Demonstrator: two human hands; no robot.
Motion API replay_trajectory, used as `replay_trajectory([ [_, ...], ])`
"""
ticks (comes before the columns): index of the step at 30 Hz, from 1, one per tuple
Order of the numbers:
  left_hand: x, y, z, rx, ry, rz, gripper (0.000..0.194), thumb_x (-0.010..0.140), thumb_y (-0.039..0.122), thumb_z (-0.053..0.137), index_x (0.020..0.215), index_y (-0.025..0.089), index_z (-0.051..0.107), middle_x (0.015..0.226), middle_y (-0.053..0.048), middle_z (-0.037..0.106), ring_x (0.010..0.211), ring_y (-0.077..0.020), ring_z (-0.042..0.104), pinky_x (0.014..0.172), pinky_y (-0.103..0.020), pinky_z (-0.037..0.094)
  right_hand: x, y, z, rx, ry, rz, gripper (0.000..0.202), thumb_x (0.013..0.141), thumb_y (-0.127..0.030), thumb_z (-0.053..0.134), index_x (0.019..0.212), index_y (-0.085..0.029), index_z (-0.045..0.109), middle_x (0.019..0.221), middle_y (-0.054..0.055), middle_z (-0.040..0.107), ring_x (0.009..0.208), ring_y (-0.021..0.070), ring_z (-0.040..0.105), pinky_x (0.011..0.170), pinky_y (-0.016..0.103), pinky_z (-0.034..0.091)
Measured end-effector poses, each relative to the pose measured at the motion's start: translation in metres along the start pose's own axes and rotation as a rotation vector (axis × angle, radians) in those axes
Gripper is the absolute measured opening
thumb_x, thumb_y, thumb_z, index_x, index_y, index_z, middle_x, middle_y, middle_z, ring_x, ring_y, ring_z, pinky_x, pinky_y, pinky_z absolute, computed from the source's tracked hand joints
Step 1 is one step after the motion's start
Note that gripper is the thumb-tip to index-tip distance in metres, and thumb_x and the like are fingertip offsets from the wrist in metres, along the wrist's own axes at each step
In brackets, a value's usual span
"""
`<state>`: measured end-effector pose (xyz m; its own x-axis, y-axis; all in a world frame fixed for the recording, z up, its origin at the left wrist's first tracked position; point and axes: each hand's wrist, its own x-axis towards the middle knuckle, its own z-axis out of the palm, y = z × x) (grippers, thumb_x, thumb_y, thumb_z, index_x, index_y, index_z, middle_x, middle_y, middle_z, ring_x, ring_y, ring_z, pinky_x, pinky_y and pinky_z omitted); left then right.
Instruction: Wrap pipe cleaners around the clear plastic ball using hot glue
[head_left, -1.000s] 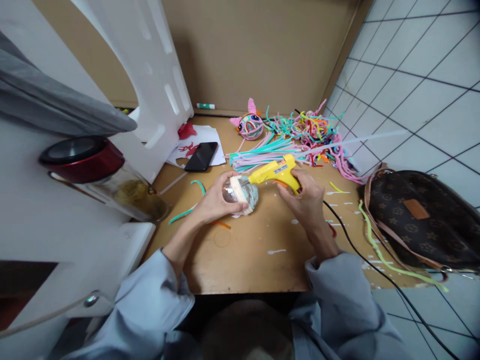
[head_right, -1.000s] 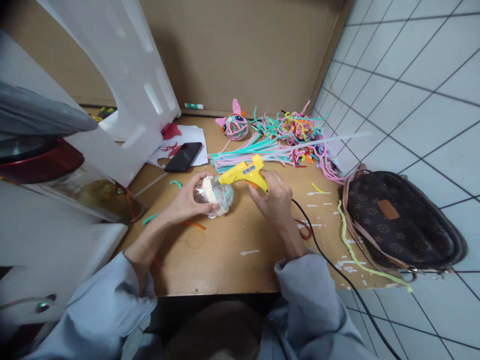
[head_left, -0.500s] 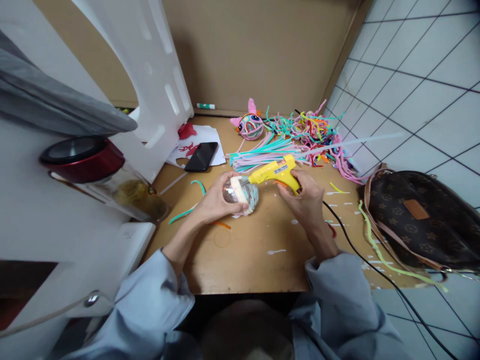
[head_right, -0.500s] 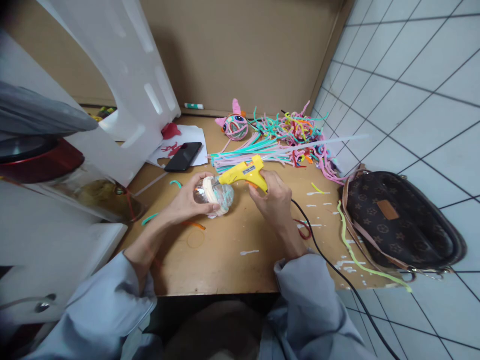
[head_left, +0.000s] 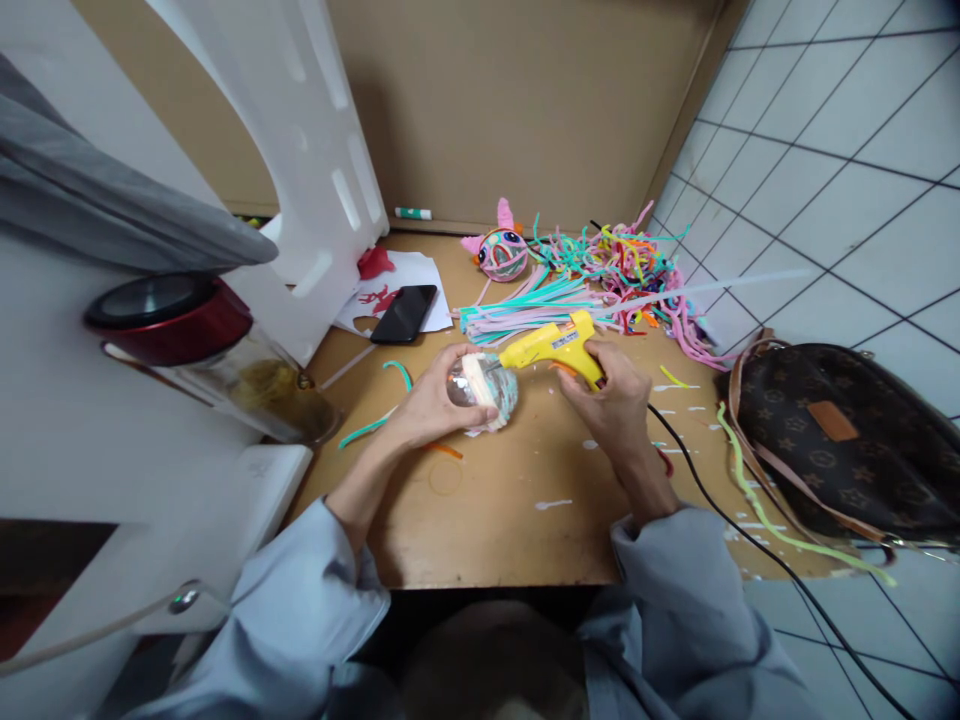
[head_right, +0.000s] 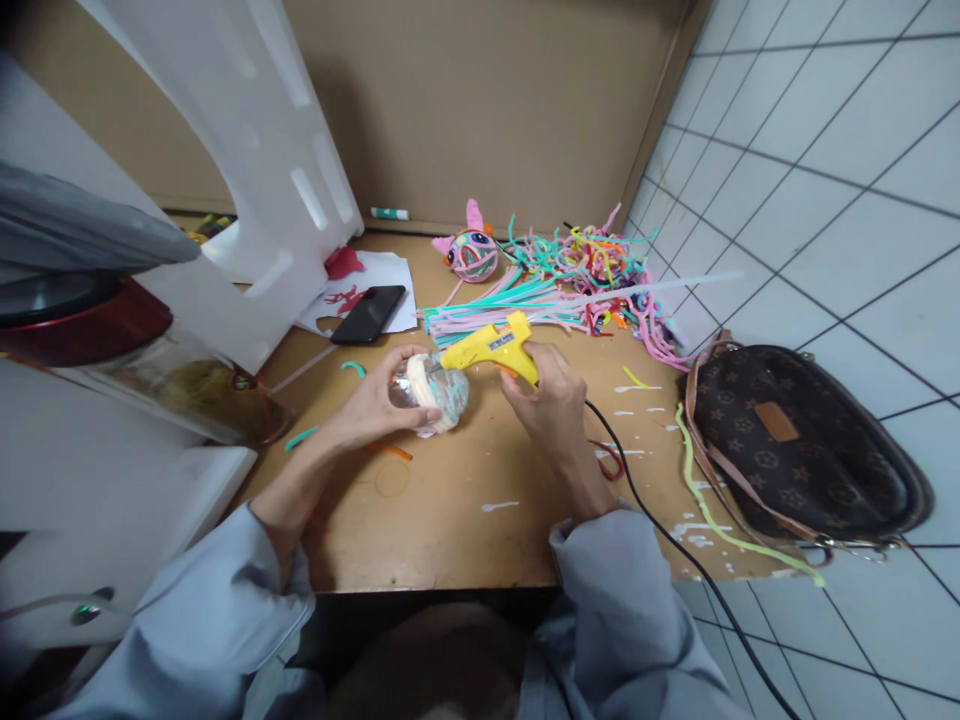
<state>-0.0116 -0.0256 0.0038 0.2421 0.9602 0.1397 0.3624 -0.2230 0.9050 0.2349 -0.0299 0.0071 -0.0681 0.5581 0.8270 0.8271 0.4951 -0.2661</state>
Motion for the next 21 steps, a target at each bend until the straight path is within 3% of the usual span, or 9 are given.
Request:
replay_trajectory([
  [12, -0.0009, 0.002, 0.0007, -0.025, -0.003, -0.019, 0.081, 0.055, 0.039, 0.082, 0.126, 0.018, 0.05, 0.107, -0.005, 0.066, 0.093, -0.0227, 0.065, 0.084, -0.034, 0.053, -0.0005, 0.0003, 0.0012, 0.019, -0.01, 0.05, 0.022, 0.08, -0.037, 0.063, 0.096, -0.021, 0.063, 0.086, 0.007, 0.073, 0.073, 0.0213, 0.067, 0.069, 0.033, 0.055],
  [21, -0.001, 0.0004, 0.0004, -0.024, -0.012, -0.026, 0.082, 0.056, 0.04, 0.083, 0.127, 0.018, 0.048, 0.11, -0.006, 0.064, 0.092, -0.0217, 0.064, 0.083, -0.033, 0.053, 0.005, -0.0021, -0.0024, 0.005, -0.121, 0.433, 0.035, 0.072, -0.046, 0.062, 0.092, -0.018, 0.066, 0.074, 0.003, 0.068, 0.062, 0.0181, 0.057, 0.066, 0.031, 0.048],
])
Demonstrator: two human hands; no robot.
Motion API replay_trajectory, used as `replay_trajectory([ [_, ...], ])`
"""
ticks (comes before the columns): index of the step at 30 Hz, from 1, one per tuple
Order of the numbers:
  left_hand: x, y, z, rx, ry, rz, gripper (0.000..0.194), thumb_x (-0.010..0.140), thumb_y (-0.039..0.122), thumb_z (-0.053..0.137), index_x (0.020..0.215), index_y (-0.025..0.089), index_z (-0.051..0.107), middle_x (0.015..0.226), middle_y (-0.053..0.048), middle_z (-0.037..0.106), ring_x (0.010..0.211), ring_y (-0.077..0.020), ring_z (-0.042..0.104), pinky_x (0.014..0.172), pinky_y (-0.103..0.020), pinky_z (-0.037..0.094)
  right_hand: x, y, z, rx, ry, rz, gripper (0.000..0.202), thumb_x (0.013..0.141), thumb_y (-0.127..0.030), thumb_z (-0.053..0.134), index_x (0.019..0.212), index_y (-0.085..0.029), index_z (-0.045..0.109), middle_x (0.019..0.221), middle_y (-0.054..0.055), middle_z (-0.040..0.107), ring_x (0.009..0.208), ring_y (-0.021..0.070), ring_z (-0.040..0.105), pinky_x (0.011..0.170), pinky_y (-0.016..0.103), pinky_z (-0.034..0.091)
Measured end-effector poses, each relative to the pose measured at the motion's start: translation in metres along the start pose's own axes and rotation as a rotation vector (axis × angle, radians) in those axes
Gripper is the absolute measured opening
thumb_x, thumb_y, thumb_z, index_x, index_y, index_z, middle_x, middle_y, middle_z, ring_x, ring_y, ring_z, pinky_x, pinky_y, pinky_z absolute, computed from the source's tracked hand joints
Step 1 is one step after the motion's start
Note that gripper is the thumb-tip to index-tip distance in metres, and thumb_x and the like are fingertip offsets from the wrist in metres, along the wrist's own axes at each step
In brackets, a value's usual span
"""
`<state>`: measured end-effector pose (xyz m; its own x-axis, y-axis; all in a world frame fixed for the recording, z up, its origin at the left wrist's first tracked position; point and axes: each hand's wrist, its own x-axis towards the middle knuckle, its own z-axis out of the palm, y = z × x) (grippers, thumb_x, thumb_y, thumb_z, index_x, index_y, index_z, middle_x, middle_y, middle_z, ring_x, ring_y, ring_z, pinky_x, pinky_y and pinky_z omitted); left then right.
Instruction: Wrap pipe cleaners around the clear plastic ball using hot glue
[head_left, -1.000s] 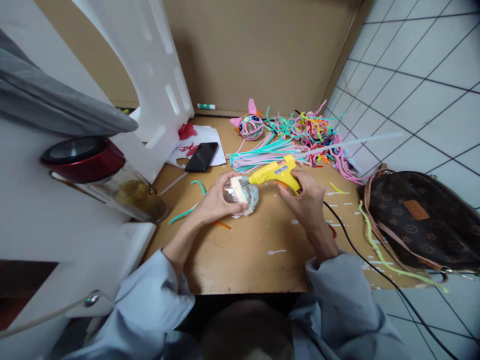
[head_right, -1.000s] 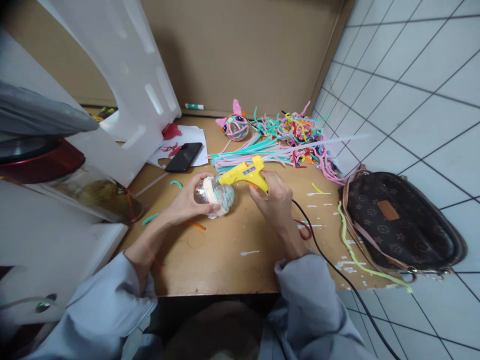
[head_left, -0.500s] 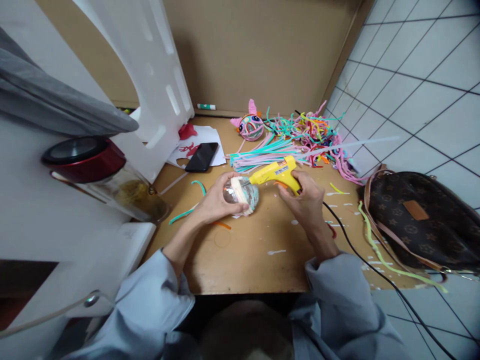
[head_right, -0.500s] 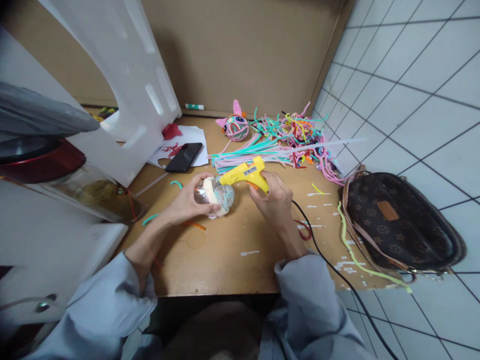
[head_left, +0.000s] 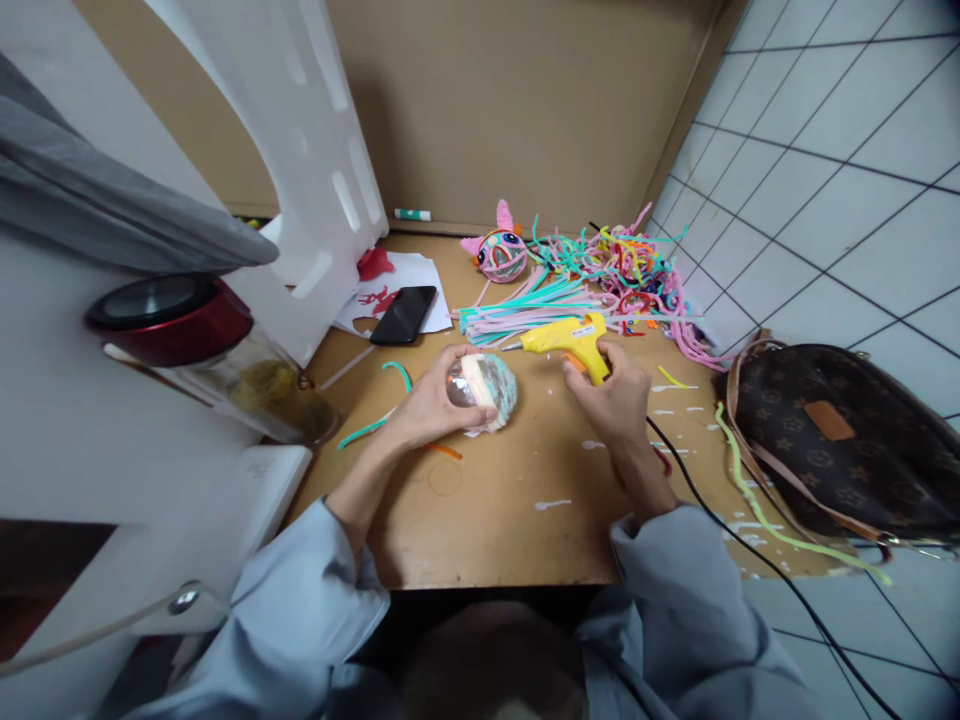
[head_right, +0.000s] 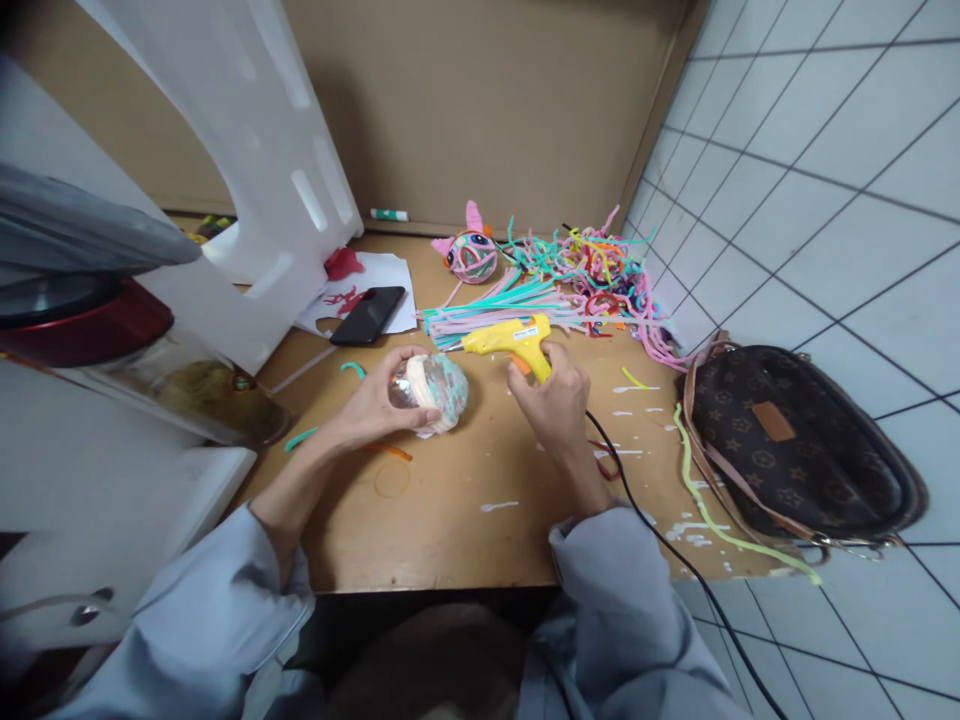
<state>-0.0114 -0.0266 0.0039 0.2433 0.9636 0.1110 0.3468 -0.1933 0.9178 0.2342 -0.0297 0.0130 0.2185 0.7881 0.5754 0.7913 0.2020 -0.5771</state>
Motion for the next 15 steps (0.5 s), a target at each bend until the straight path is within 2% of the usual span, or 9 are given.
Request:
replay_trajectory([
  [5, 0.0, 0.001, 0.0, -0.002, 0.009, 0.011, 0.08, 0.055, 0.039, 0.083, 0.125, 0.019, 0.05, 0.111, -0.006, 0.065, 0.096, -0.0233, 0.065, 0.087, -0.036, 0.053, 0.004, 0.018, 0.006, -0.136, -0.105, 0.166, 0.029, 0.073, -0.046, 0.058, 0.084, -0.02, 0.066, 0.07, 0.003, 0.067, 0.064, 0.0204, 0.057, 0.064, 0.03, 0.044],
  [8, 0.0, 0.001, 0.0, -0.003, 0.003, 0.011, 0.082, 0.055, 0.041, 0.084, 0.126, 0.018, 0.05, 0.112, -0.007, 0.066, 0.097, -0.0246, 0.066, 0.088, -0.036, 0.053, 0.003, 0.031, 0.014, -0.239, -0.177, 0.182, 0.028, 0.074, -0.044, 0.059, 0.083, -0.019, 0.066, 0.079, 0.01, 0.071, 0.075, 0.0249, 0.062, 0.068, 0.032, 0.047],
  [11, 0.0, 0.0, 0.0, 0.012, 0.002, 0.006, 0.084, 0.056, 0.041, 0.083, 0.128, 0.018, 0.049, 0.114, -0.008, 0.065, 0.096, -0.0244, 0.066, 0.087, -0.037, 0.053, 0.0, 0.038, 0.021, -0.354, -0.252, 0.19, 0.03, 0.077, -0.039, 0.061, 0.091, -0.014, 0.068, 0.092, 0.017, 0.072, 0.087, 0.0286, 0.067, 0.076, 0.034, 0.049],
  [15, 0.0, 0.0, 0.001, 0.006, -0.002, 0.006, 0.083, 0.055, 0.041, 0.083, 0.127, 0.018, 0.048, 0.116, -0.009, 0.064, 0.097, -0.0239, 0.065, 0.087, -0.037, 0.053, -0.004, 0.041, 0.026, -0.472, -0.319, 0.162, 0.032, 0.082, -0.036, 0.062, 0.098, -0.008, 0.068, 0.097, 0.022, 0.071, 0.089, 0.0309, 0.068, 0.078, 0.037, 0.05],
])
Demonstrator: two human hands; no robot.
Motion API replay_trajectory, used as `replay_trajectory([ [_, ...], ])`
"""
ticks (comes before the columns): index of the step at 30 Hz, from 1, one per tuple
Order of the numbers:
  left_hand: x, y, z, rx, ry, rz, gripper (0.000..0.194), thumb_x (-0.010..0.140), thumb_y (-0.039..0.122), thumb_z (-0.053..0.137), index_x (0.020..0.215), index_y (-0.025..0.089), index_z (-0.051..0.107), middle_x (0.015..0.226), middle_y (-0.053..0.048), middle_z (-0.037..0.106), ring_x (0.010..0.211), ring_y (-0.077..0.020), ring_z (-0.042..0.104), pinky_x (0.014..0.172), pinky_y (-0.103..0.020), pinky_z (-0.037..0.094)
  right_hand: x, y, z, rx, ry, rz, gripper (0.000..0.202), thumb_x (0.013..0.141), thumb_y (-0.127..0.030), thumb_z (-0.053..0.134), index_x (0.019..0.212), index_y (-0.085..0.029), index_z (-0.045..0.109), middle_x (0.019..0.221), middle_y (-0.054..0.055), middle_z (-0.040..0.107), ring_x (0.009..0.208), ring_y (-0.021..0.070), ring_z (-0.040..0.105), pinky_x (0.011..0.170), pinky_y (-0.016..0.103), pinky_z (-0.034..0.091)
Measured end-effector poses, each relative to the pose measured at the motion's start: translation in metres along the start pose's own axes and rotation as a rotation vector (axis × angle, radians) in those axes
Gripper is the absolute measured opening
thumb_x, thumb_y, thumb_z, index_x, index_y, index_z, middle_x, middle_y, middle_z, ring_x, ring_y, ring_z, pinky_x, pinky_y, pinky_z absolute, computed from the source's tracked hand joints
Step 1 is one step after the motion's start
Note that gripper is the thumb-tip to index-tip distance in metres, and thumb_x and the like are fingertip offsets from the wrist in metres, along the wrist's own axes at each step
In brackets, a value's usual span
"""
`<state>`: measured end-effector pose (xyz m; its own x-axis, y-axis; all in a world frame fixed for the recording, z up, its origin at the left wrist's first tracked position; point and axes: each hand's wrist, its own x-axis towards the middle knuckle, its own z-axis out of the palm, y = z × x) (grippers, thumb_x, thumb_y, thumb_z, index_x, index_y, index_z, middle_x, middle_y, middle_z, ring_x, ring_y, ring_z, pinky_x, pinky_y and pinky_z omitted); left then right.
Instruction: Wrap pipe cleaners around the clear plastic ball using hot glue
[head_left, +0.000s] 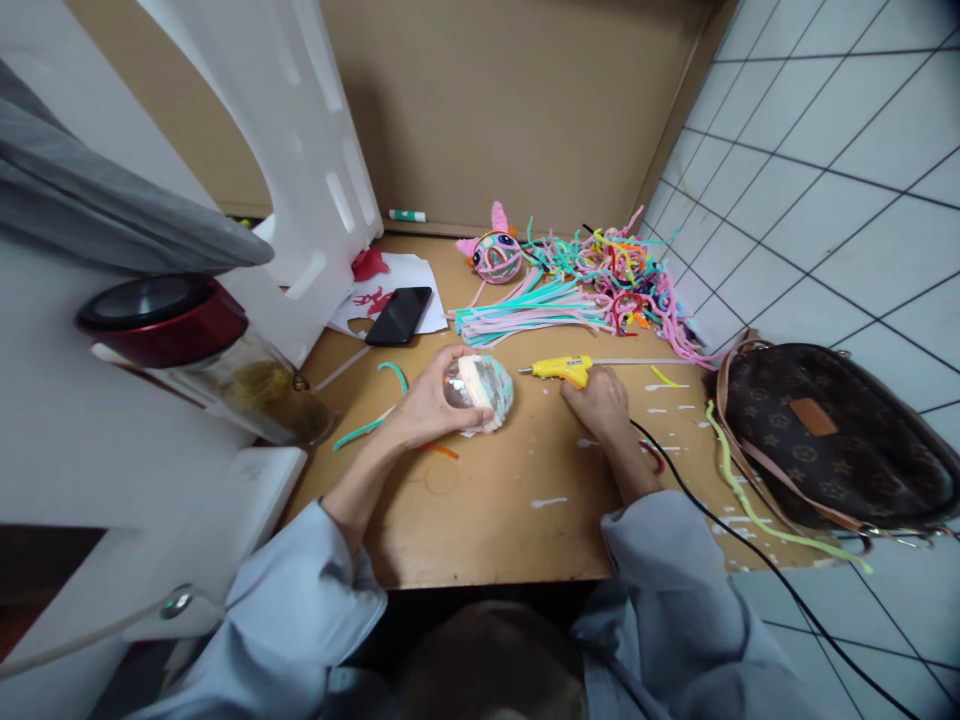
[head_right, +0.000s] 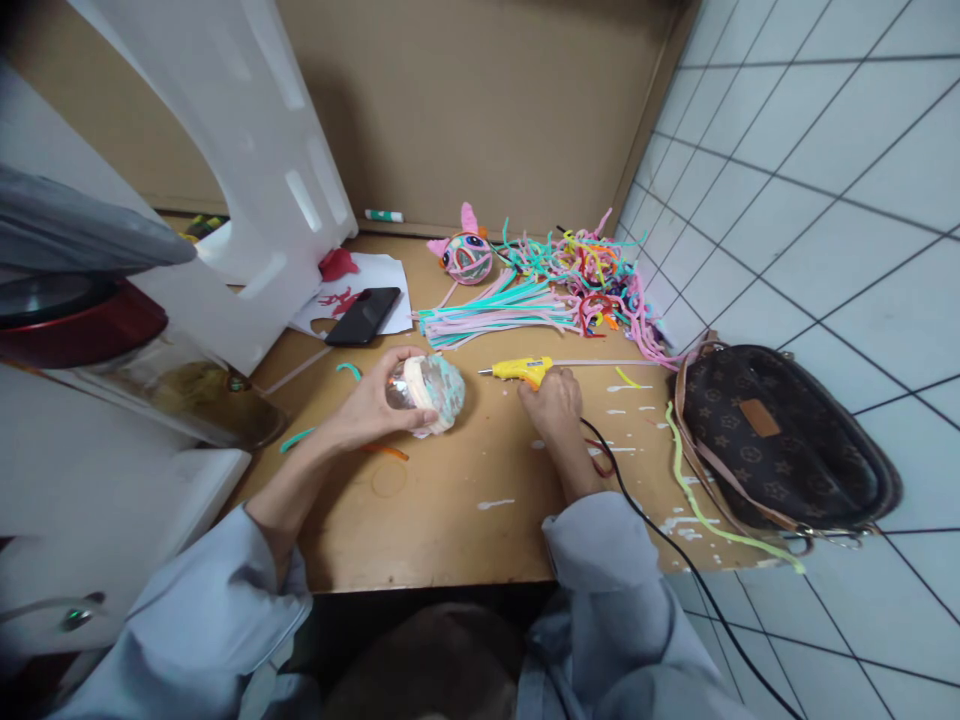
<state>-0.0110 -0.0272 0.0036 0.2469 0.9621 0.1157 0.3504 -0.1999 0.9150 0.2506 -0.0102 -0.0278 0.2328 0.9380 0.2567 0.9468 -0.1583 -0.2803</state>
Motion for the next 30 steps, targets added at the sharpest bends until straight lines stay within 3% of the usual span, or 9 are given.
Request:
replay_trajectory([
  [3, -0.001, 0.002, 0.001, -0.014, -0.007, -0.013, 0.083, 0.055, 0.041, 0.083, 0.127, 0.018, 0.049, 0.113, -0.008, 0.064, 0.091, -0.0224, 0.065, 0.081, -0.035, 0.054, -0.003, -0.003, -0.002, -0.067, 0.012, -0.012, 0.035, 0.085, -0.037, 0.063, 0.1, -0.006, 0.067, 0.099, 0.025, 0.068, 0.092, 0.0333, 0.066, 0.08, 0.041, 0.049],
  [6, -0.003, 0.004, 0.002, -0.04, -0.011, -0.019, 0.083, 0.056, 0.039, 0.082, 0.128, 0.019, 0.048, 0.105, -0.006, 0.065, 0.081, -0.0191, 0.064, 0.075, -0.033, 0.054, -0.008, -0.01, -0.011, -0.036, 0.135, -0.093, 0.032, 0.087, -0.035, 0.064, 0.104, -0.008, 0.067, 0.102, 0.023, 0.067, 0.1, 0.034, 0.063, 0.084, 0.044, 0.047],
  [10, -0.004, 0.007, 0.003, -0.02, -0.025, 0.003, 0.077, 0.058, 0.038, 0.082, 0.126, 0.021, 0.051, 0.106, -0.004, 0.065, 0.081, -0.0181, 0.064, 0.076, -0.032, 0.054, -0.018, -0.031, -0.029, 0.295, 0.436, -0.466, 0.021, 0.096, -0.025, 0.05, 0.104, -0.02, 0.069, 0.096, 0.011, 0.069, 0.092, 0.0246, 0.063, 0.083, 0.039, 0.046],
  [12, -0.004, 0.007, 0.002, 0.037, -0.024, 0.017, 0.076, 0.058, 0.038, 0.082, 0.126, 0.022, 0.052, 0.109, -0.004, 0.064, 0.089, -0.0205, 0.064, 0.082, -0.034, 0.053, -0.024, -0.045, -0.038, 0.447, 0.482, -0.642, 0.021, 0.099, -0.025, 0.049, 0.099, -0.022, 0.07, 0.089, 0.007, 0.069, 0.085, 0.0213, 0.062, 0.079, 0.036, 0.046],
  [20, -0.001, 0.001, 0.002, 0.074, -0.01, 0.062, 0.078, 0.058, 0.036, 0.082, 0.129, 0.021, 0.053, 0.12, -0.008, 0.062, 0.101, -0.0253, 0.063, 0.091, -0.039, 0.051, -0.028, -0.079, -0.055, 0.429, 0.343, -0.856, 0.018, 0.099, -0.026, 0.054, 0.106, -0.027, 0.071, 0.094, 0.004, 0.069, 0.091, 0.0195, 0.06, 0.078, 0.035, 0.041],
  [25, -0.002, 0.007, 0.001, 0.096, -0.007, 0.05, 0.079, 0.056, 0.033, 0.082, 0.128, 0.021, 0.053, 0.126, -0.009, 0.059, 0.111, -0.029, 0.06, 0.095, -0.041, 0.051, -0.028, -0.081, -0.052, 0.391, 0.339, -0.871, 0.016, 0.097, -0.023, 0.057, 0.091, -0.026, 0.071, 0.093, 0.003, 0.068, 0.091, 0.0185, 0.06, 0.077, 0.033, 0.039],
  [30, -0.003, 0.007, 0.001, 0.065, -0.016, 0.023, 0.079, 0.058, 0.035, 0.081, 0.13, 0.02, 0.052, 0.123, -0.008, 0.061, 0.104, -0.0259, 0.062, 0.091, -0.039, 0.051, -0.029, -0.076, -0.046, 0.506, 0.248, -0.826, 0.016, 0.097, -0.022, 0.055, 0.093, -0.023, 0.071, 0.09, 0.004, 0.067, 0.088, 0.0183, 0.061, 0.078, 0.033, 0.044],
])
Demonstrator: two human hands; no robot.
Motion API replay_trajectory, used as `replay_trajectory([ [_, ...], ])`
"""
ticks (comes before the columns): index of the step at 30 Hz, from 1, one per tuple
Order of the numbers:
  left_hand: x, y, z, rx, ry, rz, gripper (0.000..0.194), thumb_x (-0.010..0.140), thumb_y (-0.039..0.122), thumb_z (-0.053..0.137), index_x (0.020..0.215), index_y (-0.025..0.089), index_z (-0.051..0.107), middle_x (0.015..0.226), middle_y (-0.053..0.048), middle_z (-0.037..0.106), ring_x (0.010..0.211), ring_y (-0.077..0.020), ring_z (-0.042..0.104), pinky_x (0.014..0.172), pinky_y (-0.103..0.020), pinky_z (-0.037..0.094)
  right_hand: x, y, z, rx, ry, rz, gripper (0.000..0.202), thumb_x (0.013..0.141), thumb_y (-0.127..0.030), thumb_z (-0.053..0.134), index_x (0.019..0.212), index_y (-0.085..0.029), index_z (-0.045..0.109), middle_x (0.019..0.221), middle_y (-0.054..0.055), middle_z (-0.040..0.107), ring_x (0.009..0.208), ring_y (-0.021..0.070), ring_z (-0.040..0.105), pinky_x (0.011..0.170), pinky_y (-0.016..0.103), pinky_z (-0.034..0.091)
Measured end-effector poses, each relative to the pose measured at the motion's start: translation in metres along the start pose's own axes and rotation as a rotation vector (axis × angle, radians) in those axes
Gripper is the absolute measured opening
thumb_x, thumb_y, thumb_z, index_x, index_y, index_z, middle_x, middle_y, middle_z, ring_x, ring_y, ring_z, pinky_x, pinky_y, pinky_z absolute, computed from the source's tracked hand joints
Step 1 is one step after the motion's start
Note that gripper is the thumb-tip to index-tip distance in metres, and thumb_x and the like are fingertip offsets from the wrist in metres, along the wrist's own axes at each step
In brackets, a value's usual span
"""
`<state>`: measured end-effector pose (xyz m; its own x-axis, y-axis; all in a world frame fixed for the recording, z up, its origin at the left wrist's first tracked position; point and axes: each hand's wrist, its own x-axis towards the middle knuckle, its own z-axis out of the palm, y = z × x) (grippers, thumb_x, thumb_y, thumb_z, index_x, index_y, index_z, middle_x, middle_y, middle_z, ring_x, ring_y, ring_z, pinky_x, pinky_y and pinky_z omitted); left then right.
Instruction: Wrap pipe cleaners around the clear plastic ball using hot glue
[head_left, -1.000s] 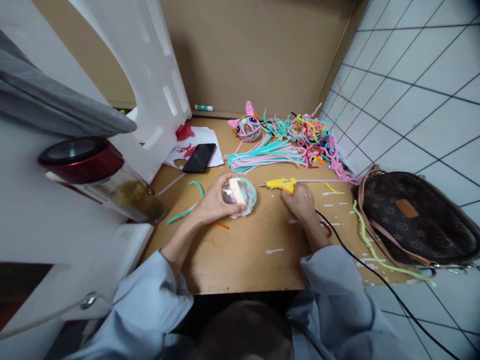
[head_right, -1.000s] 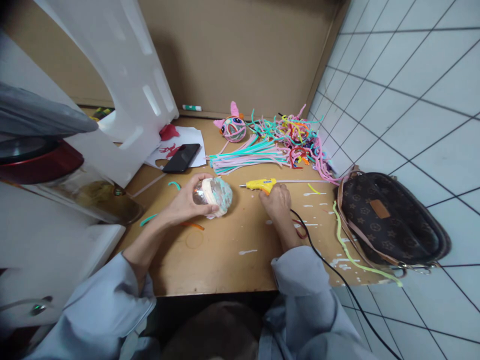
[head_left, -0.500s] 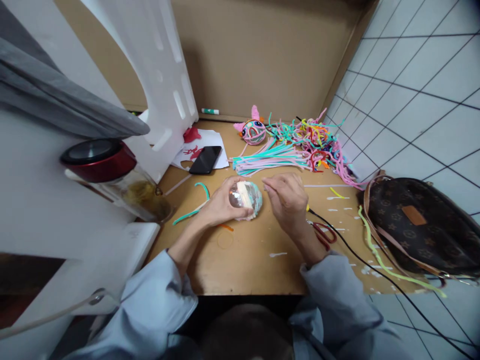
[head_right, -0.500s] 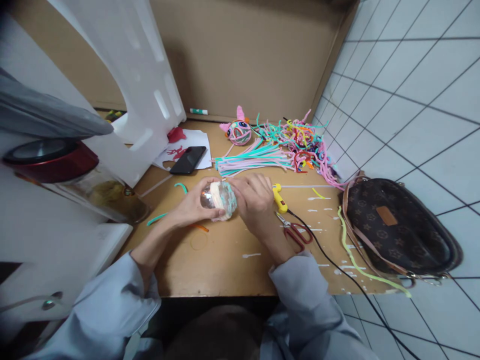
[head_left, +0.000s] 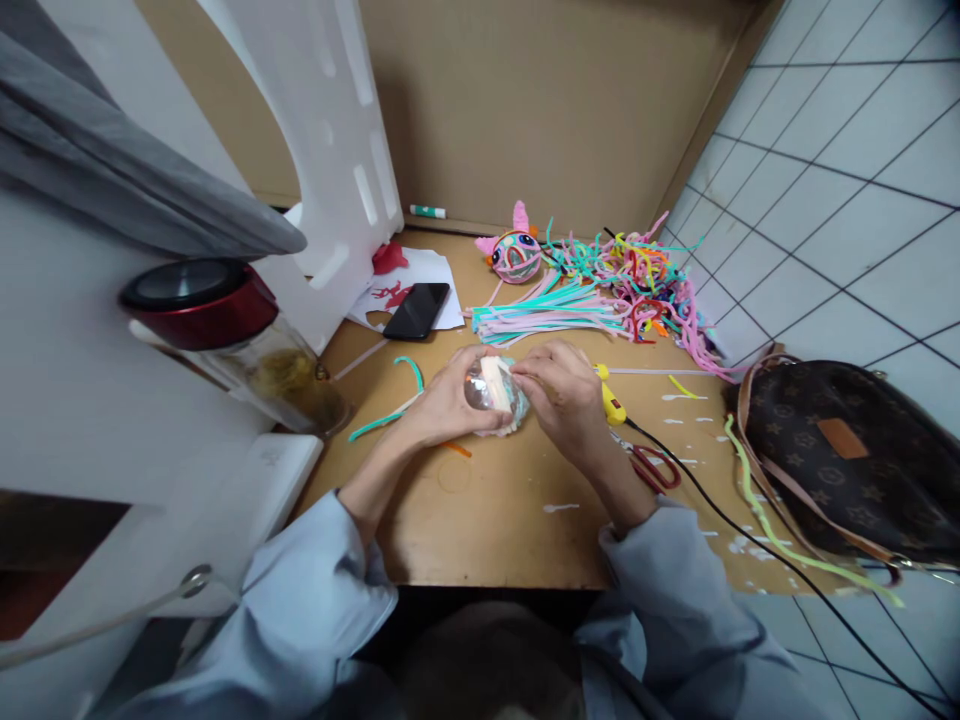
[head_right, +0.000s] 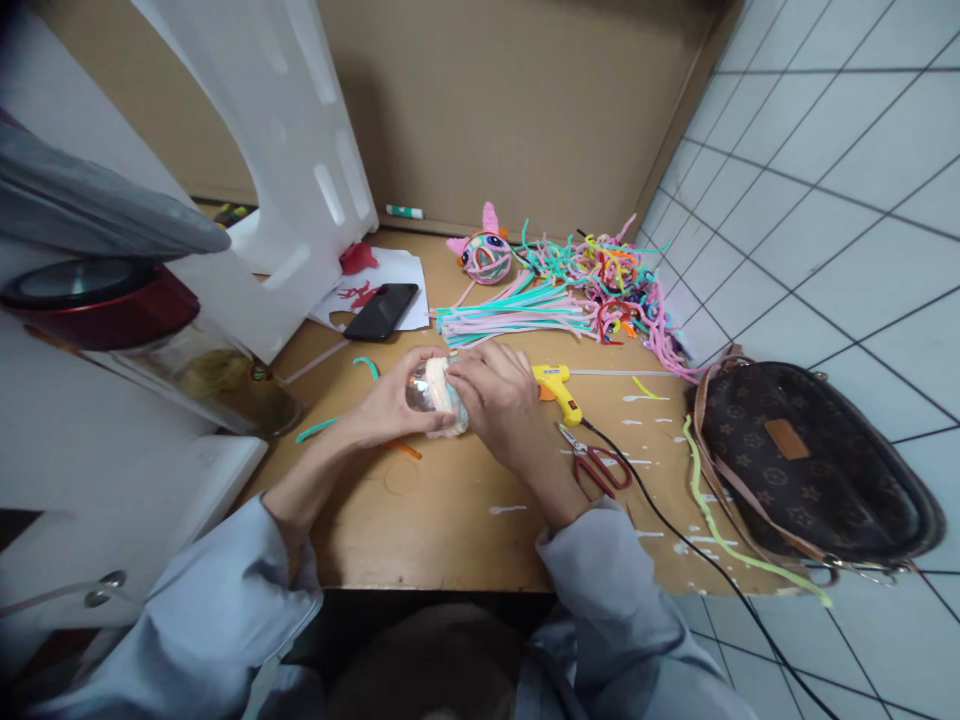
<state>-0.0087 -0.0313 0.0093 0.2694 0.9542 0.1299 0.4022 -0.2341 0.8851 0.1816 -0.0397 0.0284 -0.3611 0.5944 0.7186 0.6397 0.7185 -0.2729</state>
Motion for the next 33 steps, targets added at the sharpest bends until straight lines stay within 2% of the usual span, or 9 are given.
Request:
replay_trajectory([
  [8, 0.002, -0.007, 0.001, -0.038, 0.005, 0.019, 0.078, 0.058, 0.034, 0.083, 0.128, 0.021, 0.053, 0.119, -0.007, 0.064, 0.1, -0.0232, 0.064, 0.087, -0.035, 0.052, -0.009, 0.005, 0.004, 0.107, -0.042, 0.088, 0.015, 0.096, -0.023, 0.057, 0.094, -0.022, 0.072, 0.09, 0.004, 0.067, 0.087, 0.0177, 0.063, 0.079, 0.031, 0.047],
  [21, 0.001, -0.005, -0.001, -0.044, -0.015, 0.024, 0.076, 0.059, 0.035, 0.083, 0.128, 0.021, 0.052, 0.123, -0.007, 0.062, 0.106, -0.0245, 0.063, 0.087, -0.033, 0.052, -0.012, 0.004, 0.006, 0.095, -0.069, 0.04, 0.018, 0.097, -0.022, 0.055, 0.093, -0.02, 0.073, 0.091, 0.005, 0.068, 0.087, 0.0187, 0.062, 0.078, 0.032, 0.046],
  [33, 0.001, -0.004, 0.001, -0.032, -0.009, 0.007, 0.076, 0.059, 0.036, 0.082, 0.127, 0.02, 0.052, 0.119, -0.008, 0.062, 0.1, -0.0231, 0.063, 0.087, -0.034, 0.051, -0.014, 0.004, 0.01, 0.123, -0.049, 0.01, 0.018, 0.098, -0.022, 0.054, 0.093, -0.02, 0.071, 0.091, 0.005, 0.066, 0.087, 0.0186, 0.059, 0.078, 0.032, 0.044],
])
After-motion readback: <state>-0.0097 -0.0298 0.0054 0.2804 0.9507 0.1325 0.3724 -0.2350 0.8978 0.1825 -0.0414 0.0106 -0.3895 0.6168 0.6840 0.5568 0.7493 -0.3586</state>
